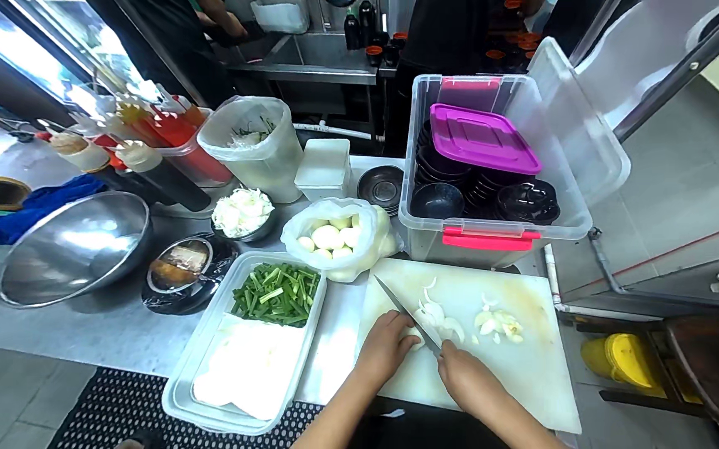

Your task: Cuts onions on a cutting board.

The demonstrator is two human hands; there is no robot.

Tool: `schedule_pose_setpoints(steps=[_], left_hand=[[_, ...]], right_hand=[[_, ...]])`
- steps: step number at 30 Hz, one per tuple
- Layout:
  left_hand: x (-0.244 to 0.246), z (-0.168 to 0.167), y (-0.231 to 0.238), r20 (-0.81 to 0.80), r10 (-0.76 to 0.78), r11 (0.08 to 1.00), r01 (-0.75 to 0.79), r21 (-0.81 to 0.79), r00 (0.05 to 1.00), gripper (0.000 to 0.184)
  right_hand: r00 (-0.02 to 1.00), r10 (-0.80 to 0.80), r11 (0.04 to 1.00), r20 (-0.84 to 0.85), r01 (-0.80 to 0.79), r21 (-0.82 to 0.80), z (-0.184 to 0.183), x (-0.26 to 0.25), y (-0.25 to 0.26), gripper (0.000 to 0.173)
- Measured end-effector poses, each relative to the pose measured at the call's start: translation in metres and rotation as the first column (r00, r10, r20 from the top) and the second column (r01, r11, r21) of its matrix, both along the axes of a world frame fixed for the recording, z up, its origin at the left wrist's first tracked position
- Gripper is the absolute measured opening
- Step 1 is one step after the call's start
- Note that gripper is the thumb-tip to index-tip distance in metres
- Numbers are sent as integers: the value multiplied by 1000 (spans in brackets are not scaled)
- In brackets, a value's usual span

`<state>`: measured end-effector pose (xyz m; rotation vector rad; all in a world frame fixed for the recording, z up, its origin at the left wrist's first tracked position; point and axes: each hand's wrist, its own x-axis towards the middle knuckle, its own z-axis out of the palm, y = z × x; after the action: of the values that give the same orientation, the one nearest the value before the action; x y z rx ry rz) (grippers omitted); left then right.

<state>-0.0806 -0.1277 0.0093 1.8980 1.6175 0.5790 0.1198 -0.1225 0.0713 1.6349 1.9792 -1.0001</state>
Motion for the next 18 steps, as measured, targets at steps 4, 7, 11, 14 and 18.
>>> schedule_pose_setpoints(steps=[4,7,11,14,18], left_hand=[[-1,-3,1,-4,3,1000,-3,13,1000,36],[1,-3,0,-12,6,1000,-6,10,1000,35],[0,-3,-2,-16,12,1000,-12,24,1000,35],[0,-4,-3,-7,13,999,-13,45,1000,35],[1,-5,-4,-5,12,998,-11,56,1000,34]], right_hand=[[1000,3,999,-6,-4,-38,-10,-10,10,35],[1000,6,1000,-4,-6,-20,-4,-5,14,34],[1000,5,1000,19,-6,19,19,3,11,33],[1000,19,1000,22,-20,23,31,10,2,33],[1000,11,1000,27,-11,9,26,10,-5,33]])
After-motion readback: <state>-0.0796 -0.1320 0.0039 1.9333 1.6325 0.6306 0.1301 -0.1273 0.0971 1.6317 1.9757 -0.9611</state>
